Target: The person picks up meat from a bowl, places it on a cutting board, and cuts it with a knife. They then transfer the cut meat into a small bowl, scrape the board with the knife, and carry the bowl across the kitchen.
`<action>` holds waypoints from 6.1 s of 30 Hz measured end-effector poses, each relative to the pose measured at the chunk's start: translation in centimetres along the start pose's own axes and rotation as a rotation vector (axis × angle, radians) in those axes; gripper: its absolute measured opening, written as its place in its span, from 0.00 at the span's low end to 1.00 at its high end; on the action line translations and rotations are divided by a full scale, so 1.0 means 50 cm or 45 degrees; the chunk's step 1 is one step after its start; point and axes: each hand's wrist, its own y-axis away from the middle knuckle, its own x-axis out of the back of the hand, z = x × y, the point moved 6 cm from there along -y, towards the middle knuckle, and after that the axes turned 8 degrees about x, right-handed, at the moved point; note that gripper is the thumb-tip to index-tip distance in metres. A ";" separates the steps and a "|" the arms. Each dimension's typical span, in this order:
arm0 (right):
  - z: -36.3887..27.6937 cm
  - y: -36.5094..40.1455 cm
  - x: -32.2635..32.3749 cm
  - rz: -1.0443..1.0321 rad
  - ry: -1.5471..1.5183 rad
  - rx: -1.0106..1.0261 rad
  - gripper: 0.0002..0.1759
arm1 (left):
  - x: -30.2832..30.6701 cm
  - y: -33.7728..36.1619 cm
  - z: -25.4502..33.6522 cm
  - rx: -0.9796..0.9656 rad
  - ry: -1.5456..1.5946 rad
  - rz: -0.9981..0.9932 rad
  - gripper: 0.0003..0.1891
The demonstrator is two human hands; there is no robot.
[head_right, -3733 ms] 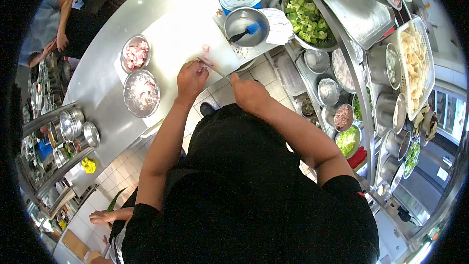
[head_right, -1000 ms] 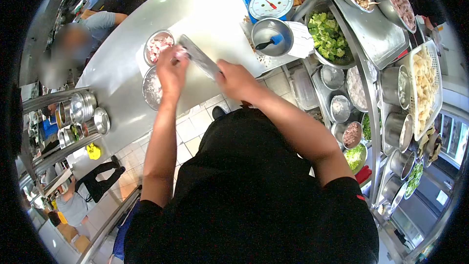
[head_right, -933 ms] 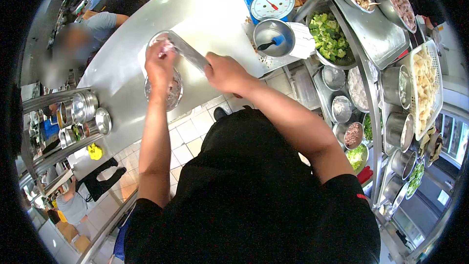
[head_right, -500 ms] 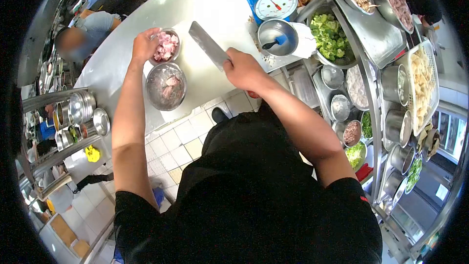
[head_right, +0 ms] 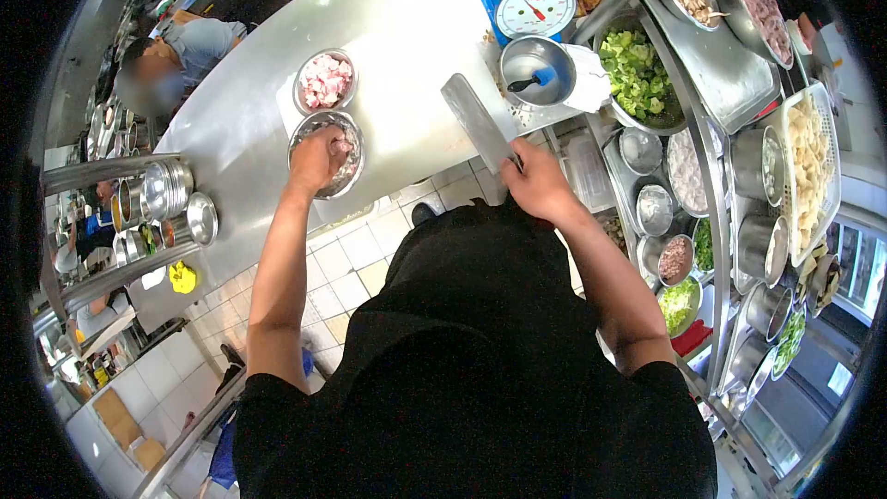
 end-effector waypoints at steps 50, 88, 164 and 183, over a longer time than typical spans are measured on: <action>0.203 0.232 0.228 0.186 0.058 0.072 0.16 | 0.152 -0.402 1.434 -1.330 0.841 0.329 0.17; 0.230 0.243 0.343 0.132 0.021 -0.003 0.17 | 0.036 -0.585 1.615 -0.810 1.014 -0.205 0.21; 0.012 -0.022 -0.048 -0.242 0.919 0.225 0.12 | -0.196 -0.020 0.340 0.001 0.627 0.393 0.05; 0.068 -0.050 -0.086 -0.248 0.739 0.229 0.10 | -0.228 -0.034 0.347 -0.139 0.503 0.397 0.05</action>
